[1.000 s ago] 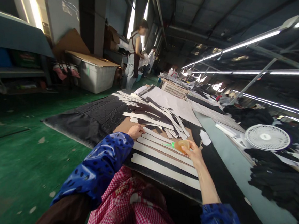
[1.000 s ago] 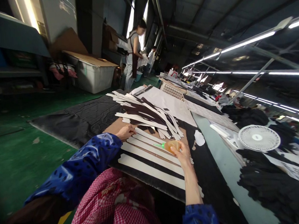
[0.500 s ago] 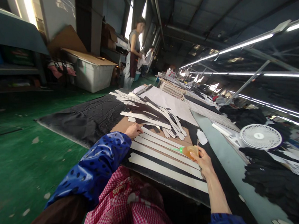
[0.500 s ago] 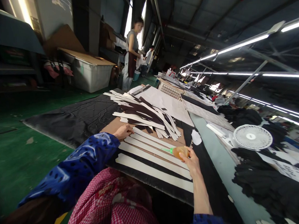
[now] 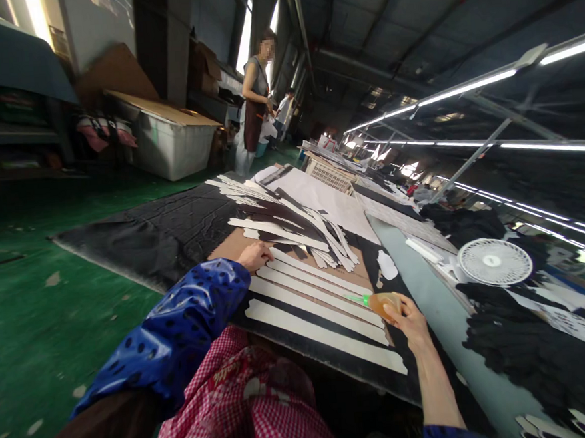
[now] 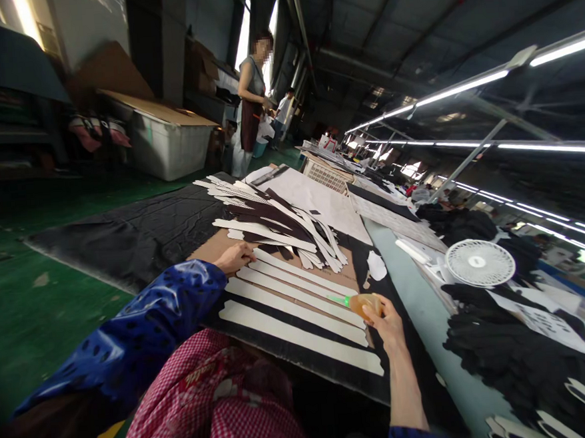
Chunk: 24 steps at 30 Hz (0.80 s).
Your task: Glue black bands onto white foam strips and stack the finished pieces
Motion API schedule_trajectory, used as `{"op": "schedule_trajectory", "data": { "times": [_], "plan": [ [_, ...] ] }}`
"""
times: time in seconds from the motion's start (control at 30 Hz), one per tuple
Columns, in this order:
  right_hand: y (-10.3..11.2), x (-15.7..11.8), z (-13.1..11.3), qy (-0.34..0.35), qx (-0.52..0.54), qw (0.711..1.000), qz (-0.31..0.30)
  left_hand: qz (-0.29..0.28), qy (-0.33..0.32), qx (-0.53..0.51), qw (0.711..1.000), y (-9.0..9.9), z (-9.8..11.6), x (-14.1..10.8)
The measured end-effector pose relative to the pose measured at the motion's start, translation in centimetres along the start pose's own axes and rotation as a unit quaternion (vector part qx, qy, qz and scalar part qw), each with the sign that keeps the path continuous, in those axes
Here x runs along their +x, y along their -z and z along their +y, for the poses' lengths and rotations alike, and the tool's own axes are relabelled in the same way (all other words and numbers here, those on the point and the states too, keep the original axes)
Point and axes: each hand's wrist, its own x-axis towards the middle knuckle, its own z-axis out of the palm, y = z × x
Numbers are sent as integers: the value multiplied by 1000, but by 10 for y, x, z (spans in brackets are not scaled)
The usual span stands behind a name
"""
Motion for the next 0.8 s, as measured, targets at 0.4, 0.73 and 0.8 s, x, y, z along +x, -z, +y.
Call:
{"op": "schedule_trajectory", "data": {
  "times": [0.4, 0.73, 0.8],
  "plan": [
    [32, 7, 18, -6, -12, 999, 34, 9, -17, 9, 1000, 2, 4, -2],
    [56, 16, 39, 1, -10, 996, 89, 4, -21, 15, 1000, 4, 8, -4],
    [63, 18, 44, 7, -17, 996, 89, 2, -21, 15, 1000, 5, 8, -4]
  ]
}}
